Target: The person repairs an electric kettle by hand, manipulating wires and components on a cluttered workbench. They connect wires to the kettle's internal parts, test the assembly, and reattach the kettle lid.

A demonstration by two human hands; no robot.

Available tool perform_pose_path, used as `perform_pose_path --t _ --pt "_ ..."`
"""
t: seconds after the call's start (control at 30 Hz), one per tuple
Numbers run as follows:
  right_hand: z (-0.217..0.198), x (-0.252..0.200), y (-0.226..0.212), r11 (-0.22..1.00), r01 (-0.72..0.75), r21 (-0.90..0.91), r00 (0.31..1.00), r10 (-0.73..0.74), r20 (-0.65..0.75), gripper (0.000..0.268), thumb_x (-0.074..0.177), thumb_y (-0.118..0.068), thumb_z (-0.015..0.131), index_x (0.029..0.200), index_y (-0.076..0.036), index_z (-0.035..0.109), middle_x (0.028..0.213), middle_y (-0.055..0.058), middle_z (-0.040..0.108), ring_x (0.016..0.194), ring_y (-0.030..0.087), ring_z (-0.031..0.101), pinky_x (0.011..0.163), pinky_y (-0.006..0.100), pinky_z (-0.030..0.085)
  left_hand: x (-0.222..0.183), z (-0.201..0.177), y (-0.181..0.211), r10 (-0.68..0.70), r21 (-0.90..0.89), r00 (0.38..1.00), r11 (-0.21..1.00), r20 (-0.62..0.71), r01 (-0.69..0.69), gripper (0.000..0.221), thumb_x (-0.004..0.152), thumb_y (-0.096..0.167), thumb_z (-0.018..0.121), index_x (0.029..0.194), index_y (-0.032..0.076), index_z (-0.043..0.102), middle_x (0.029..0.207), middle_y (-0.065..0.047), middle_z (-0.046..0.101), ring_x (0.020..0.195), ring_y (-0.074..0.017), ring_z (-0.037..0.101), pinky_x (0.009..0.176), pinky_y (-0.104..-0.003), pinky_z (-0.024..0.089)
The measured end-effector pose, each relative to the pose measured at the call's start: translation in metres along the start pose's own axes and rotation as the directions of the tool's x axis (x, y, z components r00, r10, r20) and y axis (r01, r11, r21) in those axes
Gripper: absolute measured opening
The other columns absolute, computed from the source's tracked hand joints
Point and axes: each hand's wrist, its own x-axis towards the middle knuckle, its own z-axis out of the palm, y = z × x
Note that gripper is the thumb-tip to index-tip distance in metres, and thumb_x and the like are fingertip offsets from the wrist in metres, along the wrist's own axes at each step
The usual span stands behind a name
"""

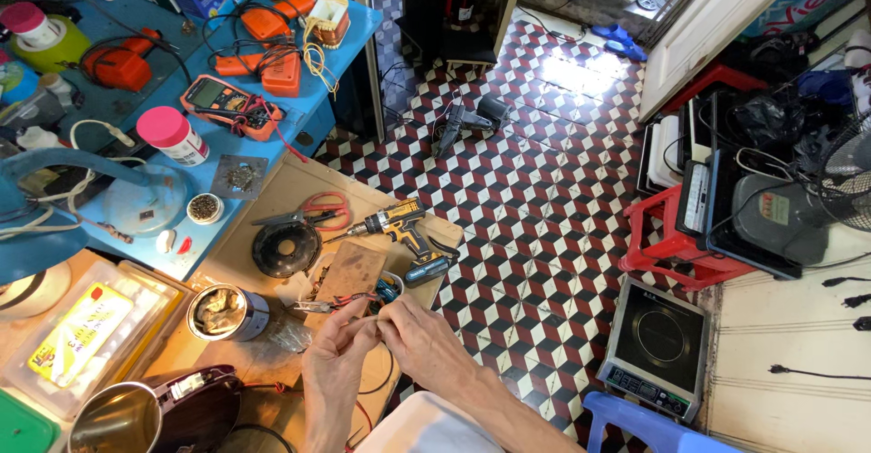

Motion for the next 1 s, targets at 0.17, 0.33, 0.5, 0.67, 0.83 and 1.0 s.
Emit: perform_pose_path --t 0.17,0.33,0.5,0.67,0.83,1.0 --pt "0.002 0.001 -0.005 0.997 -0.011 0.083 1.0 0.012 -0.003 0.01 0.098 -0.009 0.062 0.103 -0.002 0.056 0.096 0.014 0.061 0.08 0.034 0.067 0.064 0.043 0.053 -0.001 -0.006 0.001 -0.035 -0.06 0.999 0.998 -0.022 0.034 0.045 0.091 0.0 0.065 0.135 0.0 0.061 0.101 -0.014 0.079 0.09 -0.015 0.07 0.085 -0.028 0.054" --pt "0.002 0.004 -0.006 0.995 0.077 0.057 0.993 -0.072 -0.091 0.007 0.098 -0.007 0.063 0.101 -0.002 0.06 0.094 0.013 0.062 0.081 0.033 0.067 0.065 0.041 0.053 -0.003 -0.001 0.011 -0.045 -0.112 0.999 0.993 -0.029 0.042 0.044 0.09 0.0 0.066 0.133 0.0 0.06 0.101 -0.014 0.079 0.09 -0.0152 0.07 0.084 -0.027 0.054" --pt "0.011 0.001 -0.001 0.984 -0.034 0.173 0.989 0.057 -0.134 0.008 0.096 -0.007 0.065 0.1 0.001 0.063 0.09 0.012 0.063 0.076 0.026 0.066 0.064 0.037 0.053 -0.018 0.013 0.018 0.134 0.128 0.988 0.984 -0.08 -0.123 0.041 0.091 0.003 0.069 0.132 0.004 0.063 0.102 -0.01 0.079 0.091 -0.0108 0.07 0.082 -0.024 0.055" --pt "0.023 0.001 0.01 0.816 -0.399 0.419 0.904 0.426 0.032 0.016 0.098 -0.016 0.063 0.099 0.0 0.065 0.08 0.001 0.065 0.066 0.01 0.052 0.057 0.028 0.044 -0.028 0.021 0.028 0.285 0.357 0.953 0.905 -0.104 -0.232 0.041 0.09 0.003 0.07 0.13 0.007 0.065 0.103 -0.007 0.079 0.091 -0.0096 0.074 0.082 -0.025 0.059" --pt "0.036 0.0 0.028 0.57 -0.514 0.641 0.822 0.54 0.178 0.019 0.099 -0.017 0.063 0.094 0.001 0.066 0.074 0.0 0.06 0.065 0.007 0.05 0.057 0.024 0.04 -0.034 0.017 0.031 0.475 0.552 0.88 0.735 -0.004 -0.394 0.041 0.088 0.003 0.072 0.129 0.007 0.065 0.105 -0.009 0.079 0.092 -0.0128 0.077 0.081 -0.028 0.058" --pt "0.039 0.0 0.028 0.542 -0.528 0.654 0.816 0.536 0.215 0.017 0.101 -0.017 0.062 0.097 -0.002 0.068 0.076 0.002 0.063 0.066 0.01 0.053 0.059 0.026 0.044 -0.035 0.011 0.038 0.537 0.57 0.843 0.682 0.037 -0.459 0.037 0.09 0.004 0.073 0.126 0.008 0.065 0.103 -0.01 0.079 0.093 -0.0164 0.078 0.079 -0.029 0.06"
